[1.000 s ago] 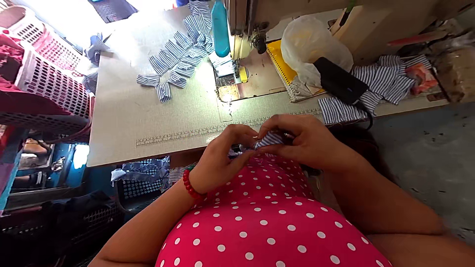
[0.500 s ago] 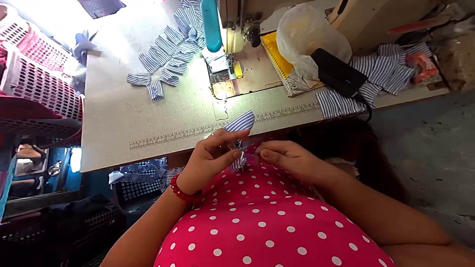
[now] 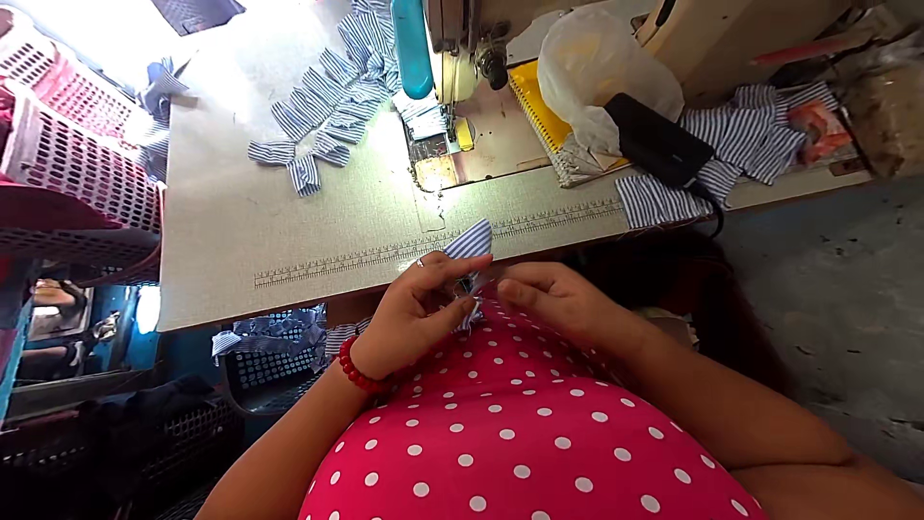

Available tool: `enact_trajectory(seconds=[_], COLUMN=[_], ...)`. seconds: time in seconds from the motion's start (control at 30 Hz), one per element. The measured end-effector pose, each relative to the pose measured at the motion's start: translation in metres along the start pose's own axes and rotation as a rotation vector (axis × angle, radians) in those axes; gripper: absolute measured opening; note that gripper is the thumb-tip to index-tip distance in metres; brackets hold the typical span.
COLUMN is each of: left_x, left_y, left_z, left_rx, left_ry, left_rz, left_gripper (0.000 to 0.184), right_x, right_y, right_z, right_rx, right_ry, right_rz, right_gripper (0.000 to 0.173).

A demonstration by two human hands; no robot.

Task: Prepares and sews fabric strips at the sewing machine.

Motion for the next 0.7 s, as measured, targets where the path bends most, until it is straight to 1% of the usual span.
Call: enact_trajectory(seconds=[0.03,0.1,0.13,0.2,0.27,0.3,0.37,0.4,0.43,0.47,0.53,0.57,0.63,0.7], left_x=[0.001,0.002,0.002,0.003,0.002,0.002,0.001,0.001,0.001,0.001,0.002,0.002,0.001,0.001], left_y=[-0.003,-0.006,-0.007,-0.008,-0.007,-0.006,-0.006,-0.006,-0.006,-0.006,-0.004,-0.003,0.0,0.001], left_z=[0.0,-0.001,-0.002,-0.006,-0.01,-0.011,-0.011,-0.011,-0.011,-0.01,-0.01,-0.011,-0.012,-0.01], left_rx=[-0.001,-0.01,-0.027,-0.05,-0.07,-0.078,-0.087,-0.087,-0.086,-0.079,-0.059,-0.058,-0.085,-0.132], left_ry=[0.03,0.102,0.135,0.186,0.2,0.199,0.203,0.207,0.211,0.213,0.214,0.212,0.196,0.128], left_rz=[-0.068,-0.261,-0.344,-0.431,-0.406,-0.376,-0.319,-0.295,-0.274,-0.259,-0.252,-0.254,-0.208,-0.037], left_gripper=[0.039,0.03,0.025,0.015,0.008,0.007,0.008,0.009,0.011,0.013,0.015,0.015,0.021,0.037], right_x=[0.002,0.012,0.016,0.017,0.009,0.004,-0.001,0.001,0.005,0.011,0.018,0.019,0.015,0.011], right_y=[-0.01,-0.034,-0.046,-0.066,-0.081,-0.086,-0.085,-0.079,-0.069,-0.056,-0.024,-0.012,0.004,0.009], right_z=[0.002,0.004,0.002,-0.009,-0.023,-0.029,-0.033,-0.031,-0.028,-0.025,-0.02,-0.02,-0.023,-0.025], right_rx=[-0.08,-0.34,-0.472,-0.637,-0.691,-0.701,-0.725,-0.742,-0.73,-0.679,-0.481,-0.356,-0.187,-0.149], right_ry=[-0.021,-0.024,0.007,0.097,0.171,0.153,0.026,-0.063,-0.137,-0.181,-0.139,-0.083,-0.019,-0.032], right_rz=[0.104,0.453,0.643,0.949,1.139,1.199,1.221,1.192,1.1,0.932,0.513,0.288,-0.105,-0.297], right_gripper=[0.034,0.035,0.039,0.047,0.048,0.046,0.039,0.039,0.041,0.044,0.05,0.049,0.034,0.026])
Point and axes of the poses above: each hand's wrist, its own z-axis away from the middle knuckle, its own y-axis out of the palm, x = y × z, the point moved 2 cm from there along -z, towards the middle knuckle, and after that the axes turned 11 degrees about y, right-handed, at the moved point
